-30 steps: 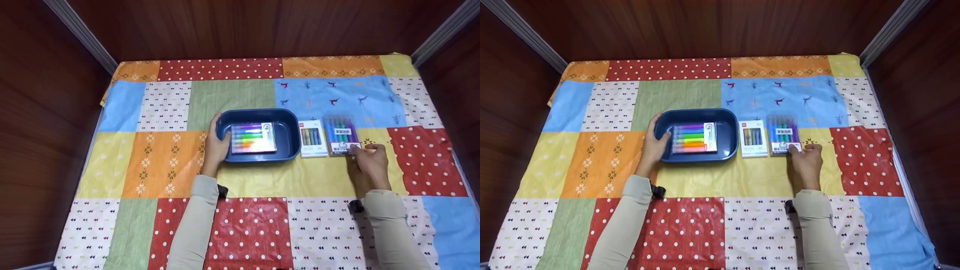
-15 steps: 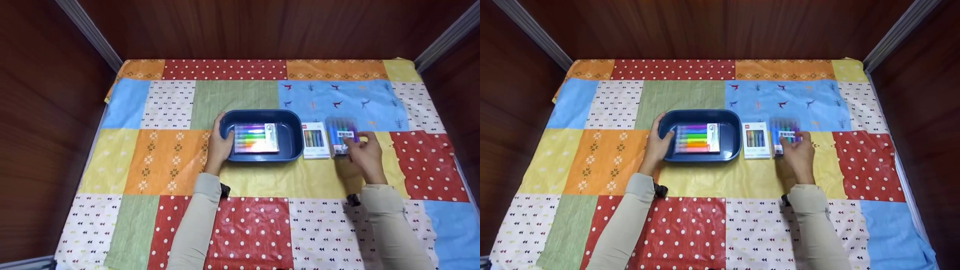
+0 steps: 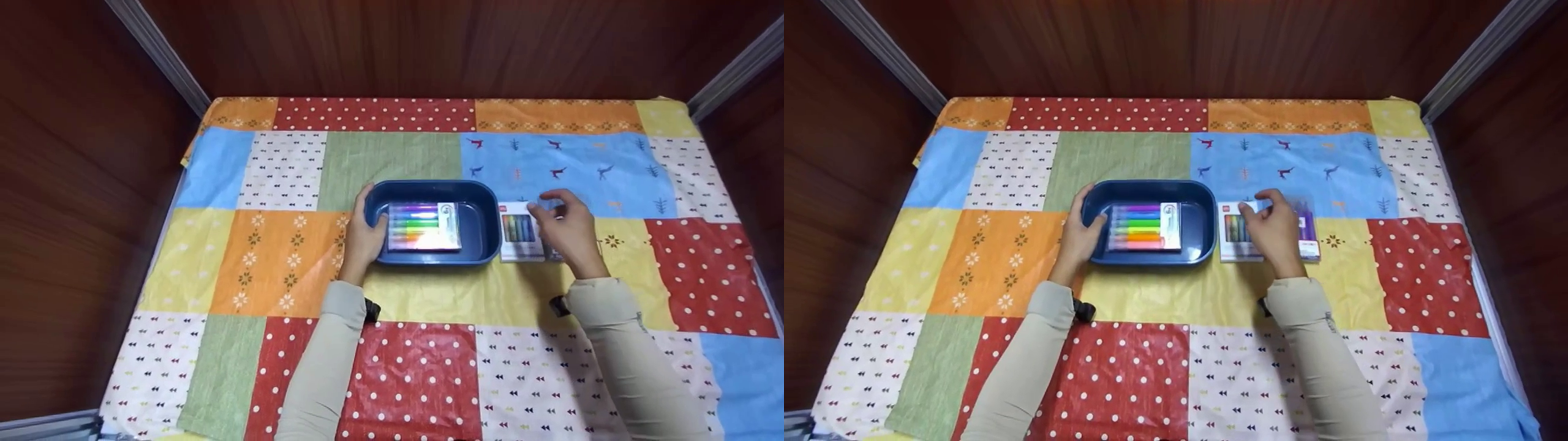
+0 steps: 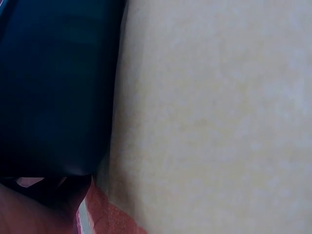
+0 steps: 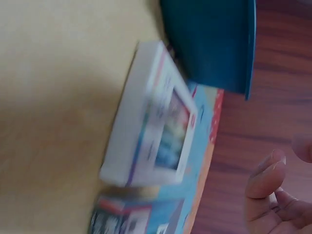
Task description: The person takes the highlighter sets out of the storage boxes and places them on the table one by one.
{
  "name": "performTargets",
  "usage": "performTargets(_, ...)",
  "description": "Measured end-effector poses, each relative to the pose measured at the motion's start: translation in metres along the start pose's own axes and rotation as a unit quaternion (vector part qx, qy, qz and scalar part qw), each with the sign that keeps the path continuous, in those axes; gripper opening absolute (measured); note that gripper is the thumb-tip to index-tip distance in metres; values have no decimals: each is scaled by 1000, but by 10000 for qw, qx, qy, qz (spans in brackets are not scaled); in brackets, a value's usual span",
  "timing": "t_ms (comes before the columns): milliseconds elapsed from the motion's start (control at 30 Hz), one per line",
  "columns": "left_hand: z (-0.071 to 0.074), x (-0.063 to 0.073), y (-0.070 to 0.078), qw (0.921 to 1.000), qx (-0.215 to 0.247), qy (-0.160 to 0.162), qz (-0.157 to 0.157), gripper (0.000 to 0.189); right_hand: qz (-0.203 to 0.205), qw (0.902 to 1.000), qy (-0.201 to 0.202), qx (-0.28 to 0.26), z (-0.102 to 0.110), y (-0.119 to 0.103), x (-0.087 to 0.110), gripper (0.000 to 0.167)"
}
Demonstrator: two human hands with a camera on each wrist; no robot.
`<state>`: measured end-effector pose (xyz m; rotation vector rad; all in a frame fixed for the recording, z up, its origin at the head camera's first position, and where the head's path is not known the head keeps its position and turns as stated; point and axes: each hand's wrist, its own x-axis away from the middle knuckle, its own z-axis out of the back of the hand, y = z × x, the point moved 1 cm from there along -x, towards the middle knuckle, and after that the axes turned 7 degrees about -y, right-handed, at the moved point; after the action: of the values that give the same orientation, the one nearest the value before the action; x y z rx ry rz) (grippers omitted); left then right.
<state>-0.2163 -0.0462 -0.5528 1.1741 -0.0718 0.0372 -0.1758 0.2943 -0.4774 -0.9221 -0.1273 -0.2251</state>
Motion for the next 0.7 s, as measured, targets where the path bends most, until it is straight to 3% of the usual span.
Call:
performTargets(367,-1,0,1,10000,14,44,87,67,671,9966,-387,-279,-30,-28,-8,43)
performTargets(700,-1,0,0,10000,79,58,-4,66,727,9949,-675,-159,-51,-35,-13,42)
